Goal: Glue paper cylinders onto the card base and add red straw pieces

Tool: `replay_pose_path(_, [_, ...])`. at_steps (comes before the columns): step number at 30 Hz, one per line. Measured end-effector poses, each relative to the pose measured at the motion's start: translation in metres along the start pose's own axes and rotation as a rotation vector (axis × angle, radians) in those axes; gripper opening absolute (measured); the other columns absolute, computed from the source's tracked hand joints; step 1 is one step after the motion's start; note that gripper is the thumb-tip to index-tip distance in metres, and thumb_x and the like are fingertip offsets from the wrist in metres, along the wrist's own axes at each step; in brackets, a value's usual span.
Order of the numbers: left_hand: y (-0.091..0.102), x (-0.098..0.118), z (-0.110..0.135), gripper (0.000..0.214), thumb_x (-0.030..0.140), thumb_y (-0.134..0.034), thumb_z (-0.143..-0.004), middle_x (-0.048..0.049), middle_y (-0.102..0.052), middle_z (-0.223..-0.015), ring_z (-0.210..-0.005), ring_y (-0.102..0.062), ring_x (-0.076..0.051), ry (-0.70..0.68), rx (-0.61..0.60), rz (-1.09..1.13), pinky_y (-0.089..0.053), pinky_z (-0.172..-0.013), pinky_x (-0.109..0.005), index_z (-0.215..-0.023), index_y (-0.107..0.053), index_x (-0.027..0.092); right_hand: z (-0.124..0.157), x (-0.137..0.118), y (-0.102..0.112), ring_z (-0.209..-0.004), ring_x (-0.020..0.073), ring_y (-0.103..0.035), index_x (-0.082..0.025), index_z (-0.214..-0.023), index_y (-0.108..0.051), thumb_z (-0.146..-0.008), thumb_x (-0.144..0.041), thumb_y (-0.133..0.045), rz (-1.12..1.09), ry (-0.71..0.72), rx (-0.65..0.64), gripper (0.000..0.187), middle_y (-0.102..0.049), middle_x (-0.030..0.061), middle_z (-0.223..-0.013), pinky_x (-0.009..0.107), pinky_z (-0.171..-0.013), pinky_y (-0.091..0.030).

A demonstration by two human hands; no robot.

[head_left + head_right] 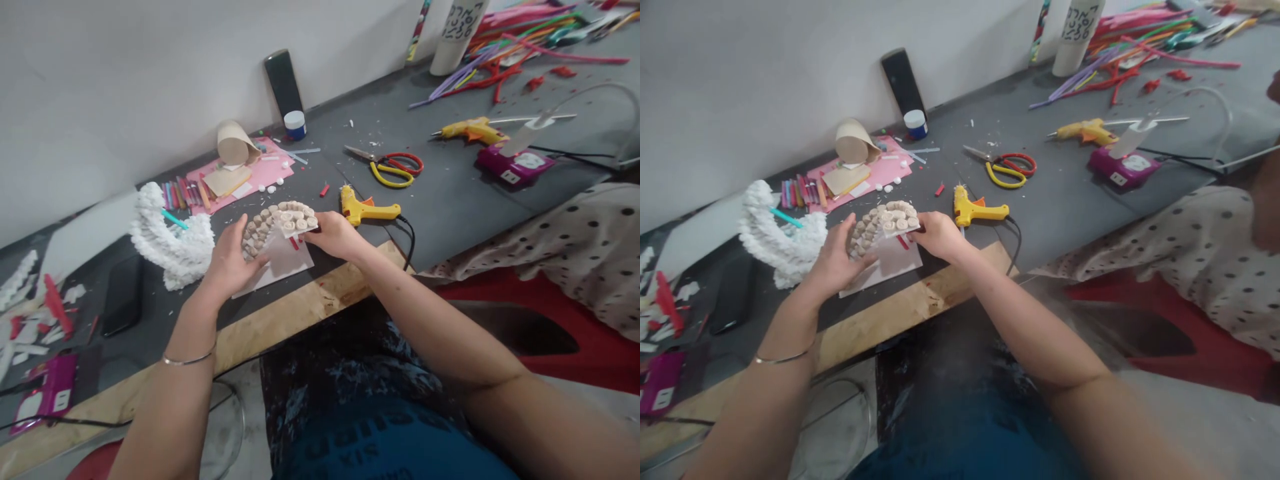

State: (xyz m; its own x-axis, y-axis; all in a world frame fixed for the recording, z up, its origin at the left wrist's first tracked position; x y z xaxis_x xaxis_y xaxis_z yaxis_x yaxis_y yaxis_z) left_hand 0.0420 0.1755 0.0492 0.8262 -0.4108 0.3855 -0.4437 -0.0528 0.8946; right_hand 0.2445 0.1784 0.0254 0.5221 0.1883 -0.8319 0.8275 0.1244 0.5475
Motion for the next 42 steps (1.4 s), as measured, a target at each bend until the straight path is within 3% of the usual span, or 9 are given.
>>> replay_pose_path(4, [0.018,0.047,-0.006,0.091,0.044,-0.076,-0.077,-0.0176,-0.041,-0.154,-0.144,-0.036,-0.035,-0.165,0.110,-0.090,-0.031,-0.119,-0.052,-0.153,-0.032,0.022,0.000,0.003,-0.002,-0.072,0.0141,-0.058,-0.015,-0.086,-0.074,-0.081,-0.020,-0.067,-0.008,0.002,0.009,0.010,-0.071,0.0003,-0.080,0.024,-0.069,-0.040])
replay_pose_path(8, [0.012,0.093,-0.017,0.079,0.038,-0.071,-0.083,-0.0115,-0.039,-0.157,-0.145,-0.036,-0.032,-0.282,0.059,-0.115,-0.030,-0.120,-0.051,-0.152,-0.033,0.029,-0.001,0.003,-0.002,-0.070,0.0128,-0.057,-0.013,-0.087,-0.074,-0.081,-0.019,-0.068,-0.030,0.023,0.018,0.010,-0.070,0.0002,-0.079,0.023,-0.068,-0.038])
replay_pose_path(11, [0.003,0.108,-0.025,0.069,0.029,-0.067,-0.085,-0.0113,-0.043,-0.155,-0.144,-0.038,-0.031,-0.318,0.013,-0.117,-0.031,-0.120,-0.049,-0.149,-0.041,0.026,-0.003,0.003,0.000,-0.067,0.0121,-0.055,-0.012,-0.084,-0.074,-0.081,-0.017,-0.069,-0.008,0.013,0.040,0.008,-0.068,-0.0004,-0.075,0.022,-0.066,-0.036])
replay_pose_path(20, [0.000,0.111,-0.038,0.053,0.028,-0.054,-0.091,-0.0105,-0.055,-0.146,-0.137,-0.049,-0.025,-0.306,-0.053,-0.101,-0.035,-0.119,-0.044,-0.143,-0.050,0.022,-0.013,-0.003,0.002,-0.074,0.0150,-0.059,-0.010,-0.090,-0.075,-0.082,-0.015,-0.065,0.041,0.111,0.034,0.014,-0.071,0.0048,-0.083,0.024,-0.066,-0.035])
replay_pose_path(30, [-0.003,0.104,-0.044,0.058,0.030,-0.053,-0.090,-0.0125,-0.053,-0.146,-0.136,-0.050,-0.028,-0.274,-0.058,-0.159,-0.037,-0.117,-0.048,-0.147,-0.044,0.023,-0.015,-0.003,0.005,-0.084,0.0204,-0.065,-0.010,-0.101,-0.073,-0.082,-0.016,-0.062,0.017,0.118,-0.011,0.023,-0.075,0.0113,-0.099,0.027,-0.062,-0.036])
replay_pose_path(35, [0.010,0.112,-0.024,0.071,0.031,-0.065,-0.082,-0.0180,-0.044,-0.152,-0.146,-0.035,-0.031,-0.312,0.103,-0.226,-0.028,-0.121,-0.050,-0.147,-0.041,0.018,-0.014,-0.003,0.003,-0.086,0.0220,-0.066,-0.012,-0.098,-0.075,-0.082,-0.017,-0.063,0.018,0.117,-0.034,0.021,-0.076,0.0118,-0.099,0.027,-0.062,-0.035])
replay_pose_path(37, [0.023,0.112,-0.004,0.068,0.030,-0.065,-0.081,-0.0204,-0.045,-0.149,-0.141,-0.041,-0.031,-0.218,0.272,-0.218,-0.040,-0.112,-0.047,-0.144,-0.044,0.015,-0.014,-0.003,0.003,-0.085,0.0217,-0.065,-0.012,-0.096,-0.075,-0.082,-0.018,-0.063,0.003,0.110,-0.034,0.019,-0.075,0.0114,-0.098,0.027,-0.062,-0.035])
replay_pose_path(39, [0.033,0.097,0.019,0.046,0.031,-0.058,-0.086,-0.0165,-0.060,-0.125,-0.113,-0.061,-0.025,0.010,0.454,-0.149,-0.053,-0.089,-0.038,-0.128,-0.054,0.016,-0.012,-0.003,0.002,-0.085,0.0212,-0.065,-0.012,-0.095,-0.075,-0.082,-0.017,-0.063,-0.004,0.117,-0.031,0.018,-0.075,0.0113,-0.097,0.027,-0.063,-0.035])
replay_pose_path(42, [0.011,0.079,0.035,0.026,0.037,-0.054,-0.089,-0.0061,-0.066,-0.090,-0.080,-0.064,-0.019,0.258,0.391,-0.084,-0.052,-0.077,-0.033,-0.104,-0.061,0.017,-0.010,-0.004,0.002,-0.084,0.0209,-0.064,-0.010,-0.095,-0.074,-0.084,-0.016,-0.062,0.016,0.134,-0.015,0.018,-0.075,0.0118,-0.094,0.027,-0.065,-0.035])
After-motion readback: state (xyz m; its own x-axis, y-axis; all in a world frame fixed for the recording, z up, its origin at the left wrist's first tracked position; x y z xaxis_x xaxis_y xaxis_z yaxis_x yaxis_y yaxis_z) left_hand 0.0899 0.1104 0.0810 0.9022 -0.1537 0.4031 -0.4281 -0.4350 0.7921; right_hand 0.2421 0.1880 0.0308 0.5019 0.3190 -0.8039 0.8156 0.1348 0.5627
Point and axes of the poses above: each hand's wrist, its own z-axis away from the middle knuckle, its own y-axis out of the back of the hand, x = y × z, the point moved 10 cm from there along -z, towards the middle knuckle
